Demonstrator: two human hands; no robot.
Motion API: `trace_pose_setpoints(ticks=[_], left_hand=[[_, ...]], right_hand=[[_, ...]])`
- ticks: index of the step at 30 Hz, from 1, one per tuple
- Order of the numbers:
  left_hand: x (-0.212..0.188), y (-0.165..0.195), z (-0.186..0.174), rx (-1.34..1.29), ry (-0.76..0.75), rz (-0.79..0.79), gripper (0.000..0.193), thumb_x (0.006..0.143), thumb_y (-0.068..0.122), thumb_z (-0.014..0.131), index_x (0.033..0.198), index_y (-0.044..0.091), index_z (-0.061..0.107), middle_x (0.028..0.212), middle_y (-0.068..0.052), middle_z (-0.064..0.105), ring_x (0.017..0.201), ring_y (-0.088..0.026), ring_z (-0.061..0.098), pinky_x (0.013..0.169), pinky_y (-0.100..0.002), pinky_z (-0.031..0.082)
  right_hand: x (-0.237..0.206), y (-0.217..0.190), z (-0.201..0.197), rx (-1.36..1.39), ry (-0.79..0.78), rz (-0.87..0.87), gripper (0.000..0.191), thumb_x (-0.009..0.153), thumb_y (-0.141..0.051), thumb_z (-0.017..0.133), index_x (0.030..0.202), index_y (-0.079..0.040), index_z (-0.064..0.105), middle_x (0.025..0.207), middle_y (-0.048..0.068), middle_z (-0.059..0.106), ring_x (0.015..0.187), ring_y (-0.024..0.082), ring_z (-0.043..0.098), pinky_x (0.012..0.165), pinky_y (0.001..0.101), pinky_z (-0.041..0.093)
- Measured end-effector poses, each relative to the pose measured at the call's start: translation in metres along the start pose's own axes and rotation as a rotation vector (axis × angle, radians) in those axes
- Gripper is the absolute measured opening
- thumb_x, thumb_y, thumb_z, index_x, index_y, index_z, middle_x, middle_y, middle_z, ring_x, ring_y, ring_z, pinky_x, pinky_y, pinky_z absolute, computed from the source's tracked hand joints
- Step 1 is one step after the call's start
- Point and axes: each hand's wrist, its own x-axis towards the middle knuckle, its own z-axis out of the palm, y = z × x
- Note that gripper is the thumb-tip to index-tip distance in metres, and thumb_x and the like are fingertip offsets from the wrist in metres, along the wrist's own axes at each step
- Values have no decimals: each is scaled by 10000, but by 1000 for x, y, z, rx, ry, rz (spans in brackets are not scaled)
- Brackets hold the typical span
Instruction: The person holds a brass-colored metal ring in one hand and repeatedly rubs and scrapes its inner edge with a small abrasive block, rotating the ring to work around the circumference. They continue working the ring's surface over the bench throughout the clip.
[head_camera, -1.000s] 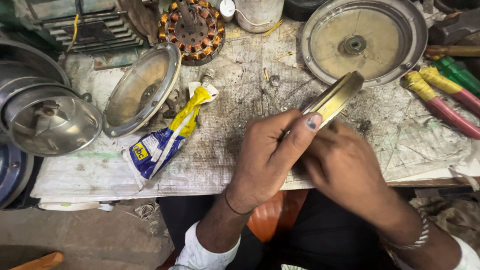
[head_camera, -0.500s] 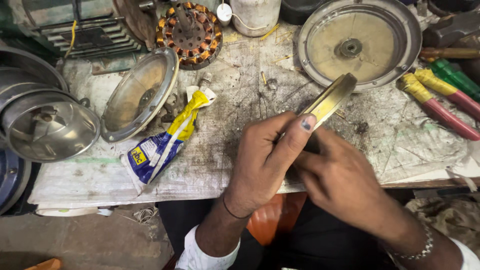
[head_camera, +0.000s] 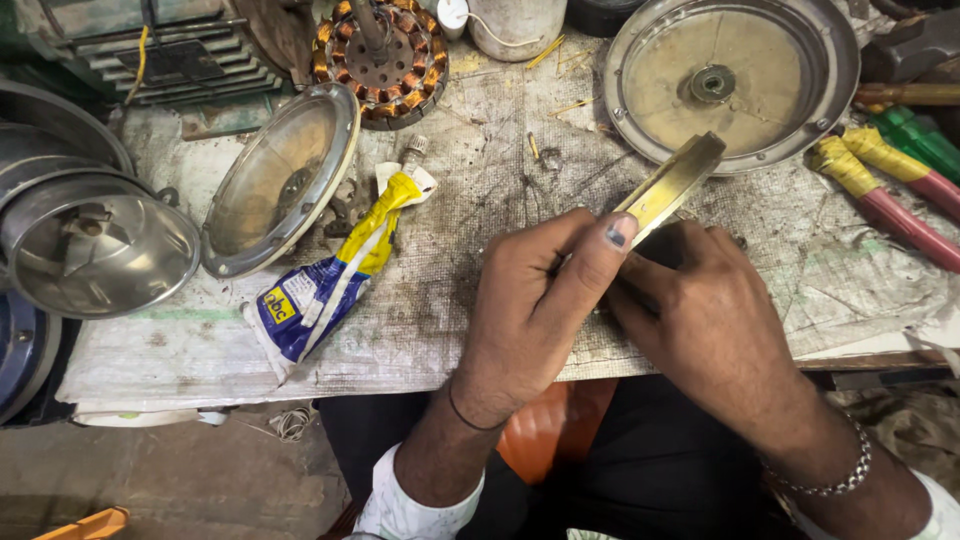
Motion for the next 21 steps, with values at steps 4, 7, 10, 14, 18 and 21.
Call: trace_pose_setpoints(ticks=[4,7,10,14,18,21], left_hand=[[1,-2,-1,-35,1,35,406,1119,345,555,882,24,629,698,66,468,675,-26,424,560,-262,365],[0,-3,0,-44,2,23,403,1117,347,555,887,25,631,701,65,473,679,-27,425,560,-259,367],[1,-4,0,-24,5,26,408,1114,351,557,871,31,627,689,66,466,664,-29,419,552,-255,358],[1,-3,0,-25,-6,12,410,1107,348,550,857,31,625,675,67,471,648,-29,425,544,-256,359],[1,-2,0,-16,7,31,391,1107,336,562,873,29,624,695,66,470,678,-28,422,560,-260,371],[2,-2,2,-22,-6,22,385,1104,330,566,875,28,628,692,63,464,671,-31,412,557,-261,359]], right_hand=[[0,8,9,0,-66,-19,378,744,-263,809,1031,-19,777,822,188,638,744,328,660,683,479,573],[1,12,14,-12,-38,-39,370,761,-278,798,1030,-24,785,834,185,645,663,302,678,589,437,586],[1,13,17,48,-65,-99,296,747,-280,801,904,-29,785,898,184,668,589,252,691,514,392,589],[1,11,15,15,-83,-4,283,790,-276,792,977,-63,803,856,135,679,571,259,682,509,400,575],[1,8,10,113,-69,-66,260,750,-259,783,947,-91,809,876,138,686,604,278,696,542,428,579],[1,6,5,30,-112,27,300,767,-283,780,1002,-99,809,895,156,683,608,305,696,565,448,583]])
